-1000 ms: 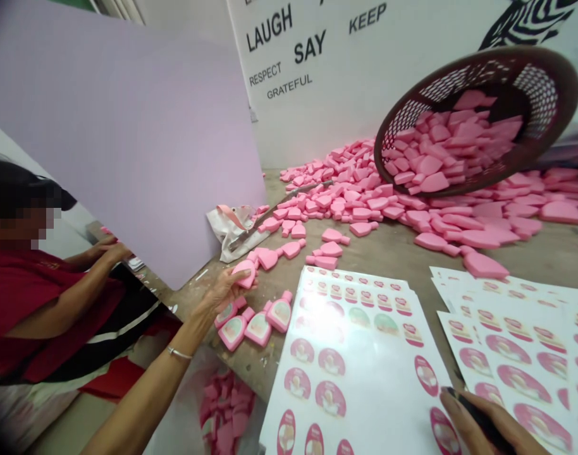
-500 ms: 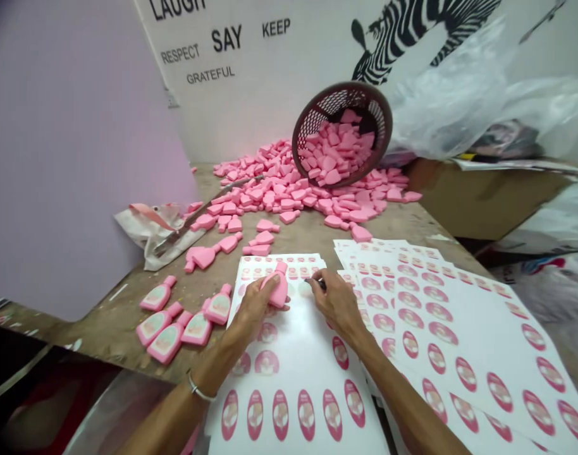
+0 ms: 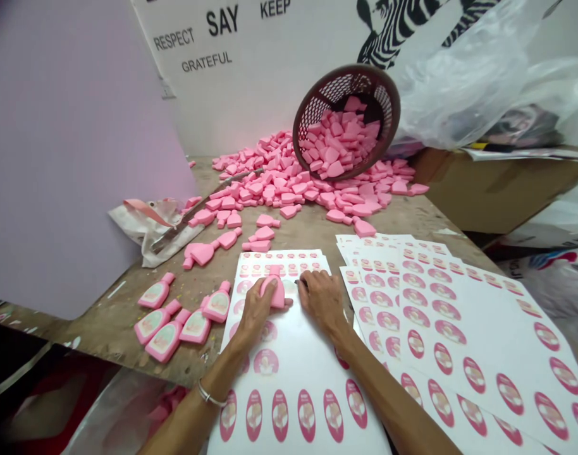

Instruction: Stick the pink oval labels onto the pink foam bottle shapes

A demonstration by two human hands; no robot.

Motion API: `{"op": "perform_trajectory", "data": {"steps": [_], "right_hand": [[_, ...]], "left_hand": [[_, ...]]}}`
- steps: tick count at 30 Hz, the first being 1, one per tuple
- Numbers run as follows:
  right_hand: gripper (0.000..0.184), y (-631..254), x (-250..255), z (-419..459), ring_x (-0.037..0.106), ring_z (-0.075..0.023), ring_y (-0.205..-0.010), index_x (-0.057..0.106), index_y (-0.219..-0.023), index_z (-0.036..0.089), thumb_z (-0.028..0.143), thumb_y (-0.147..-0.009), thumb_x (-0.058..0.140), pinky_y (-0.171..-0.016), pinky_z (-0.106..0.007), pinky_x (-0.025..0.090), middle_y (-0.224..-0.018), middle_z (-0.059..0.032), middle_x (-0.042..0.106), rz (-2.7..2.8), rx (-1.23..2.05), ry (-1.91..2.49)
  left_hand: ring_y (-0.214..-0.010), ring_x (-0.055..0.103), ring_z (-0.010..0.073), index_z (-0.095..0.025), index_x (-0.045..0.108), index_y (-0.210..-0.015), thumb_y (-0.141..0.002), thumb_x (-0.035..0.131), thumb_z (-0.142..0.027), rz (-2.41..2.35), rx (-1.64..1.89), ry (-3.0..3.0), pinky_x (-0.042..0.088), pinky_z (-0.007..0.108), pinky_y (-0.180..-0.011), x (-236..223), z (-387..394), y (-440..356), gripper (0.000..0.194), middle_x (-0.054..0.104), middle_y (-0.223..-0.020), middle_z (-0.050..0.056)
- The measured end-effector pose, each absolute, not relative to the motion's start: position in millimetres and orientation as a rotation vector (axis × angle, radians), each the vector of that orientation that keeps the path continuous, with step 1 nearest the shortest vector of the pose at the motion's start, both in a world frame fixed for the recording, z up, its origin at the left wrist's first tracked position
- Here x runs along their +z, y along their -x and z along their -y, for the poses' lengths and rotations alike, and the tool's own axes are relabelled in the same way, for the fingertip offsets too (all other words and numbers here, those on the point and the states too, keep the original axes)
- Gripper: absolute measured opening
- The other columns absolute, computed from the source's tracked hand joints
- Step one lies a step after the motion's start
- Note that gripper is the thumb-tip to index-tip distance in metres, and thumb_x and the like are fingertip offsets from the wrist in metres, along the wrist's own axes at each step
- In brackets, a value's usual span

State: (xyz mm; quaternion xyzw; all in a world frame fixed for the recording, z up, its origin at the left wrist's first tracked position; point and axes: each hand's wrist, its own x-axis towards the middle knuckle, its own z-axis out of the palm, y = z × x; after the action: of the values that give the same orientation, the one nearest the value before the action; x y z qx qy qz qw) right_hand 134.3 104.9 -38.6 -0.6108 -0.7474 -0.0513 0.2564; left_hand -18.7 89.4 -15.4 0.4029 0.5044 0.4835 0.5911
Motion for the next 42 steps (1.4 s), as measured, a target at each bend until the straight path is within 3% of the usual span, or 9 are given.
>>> {"op": "perform_trajectory", "data": {"steps": [9,15,28,35,42], "right_hand": [[0.011,-137.0,-36.2,-111.6,0.058,-0.0167,-0.07,0.056,-0.073,0.021,0.025,-0.083,0.053,-0.068,-0.029,0.032,-0.072,0.0,0.067,1.978,0.015,1.665],[0.014,-126.9,-34.2,-114.1,0.057,-0.0185,-0.069,0.056,-0.073,0.021,0.033,-0.078,0.06,-0.065,-0.03,0.031,-0.07,-0.0015,0.065,1.961,0.055,1.746],[0.016,-134.1,-39.2,-109.6,0.055,-0.0201,-0.08,0.058,-0.083,0.02,0.027,-0.09,0.046,-0.074,-0.034,0.025,-0.08,-0.0049,0.067,2.064,-0.158,1.643],[0.014,-148.3,-33.1,-129.9,0.055,-0.0172,-0.076,0.059,-0.075,0.022,0.026,-0.085,0.051,-0.073,-0.03,0.029,-0.071,-0.0001,0.065,2.165,0.212,1.479],[0.014,-150.0,-31.8,-132.5,0.056,-0.0175,-0.075,0.06,-0.075,0.021,0.029,-0.084,0.051,-0.073,-0.03,0.033,-0.074,-0.0011,0.066,2.149,0.262,1.449]], "left_hand": [[-0.06,0.068,0.0178,-0.016,0.053,-0.1,-0.084,0.055,-0.05,-1.133,1.105,-0.996,0.057,0.03,-0.057,-24.7,-93.0,19.8,0.038,0.058,-0.081,0.004],[-0.059,0.067,0.0164,-0.016,0.055,-0.099,-0.082,0.056,-0.051,-1.133,1.099,-1.001,0.058,0.031,-0.057,-24.6,-93.8,21.0,0.039,0.059,-0.084,0.004],[-0.059,0.069,0.0184,-0.016,0.052,-0.1,-0.08,0.058,-0.053,-1.131,1.084,-0.9,0.058,0.032,-0.059,-14.8,-91.1,22.1,0.043,0.062,-0.082,0.006],[-0.058,0.068,0.018,-0.016,0.052,-0.101,-0.081,0.057,-0.052,-1.155,1.051,-0.9,0.056,0.029,-0.056,-10.6,-89.9,23.6,0.041,0.064,-0.081,0.006],[-0.054,0.067,0.0168,-0.016,0.052,-0.099,-0.081,0.057,-0.049,-1.153,1.045,-0.903,0.054,0.027,-0.053,-10.6,-90.2,23.9,0.038,0.061,-0.075,0.003]]}}
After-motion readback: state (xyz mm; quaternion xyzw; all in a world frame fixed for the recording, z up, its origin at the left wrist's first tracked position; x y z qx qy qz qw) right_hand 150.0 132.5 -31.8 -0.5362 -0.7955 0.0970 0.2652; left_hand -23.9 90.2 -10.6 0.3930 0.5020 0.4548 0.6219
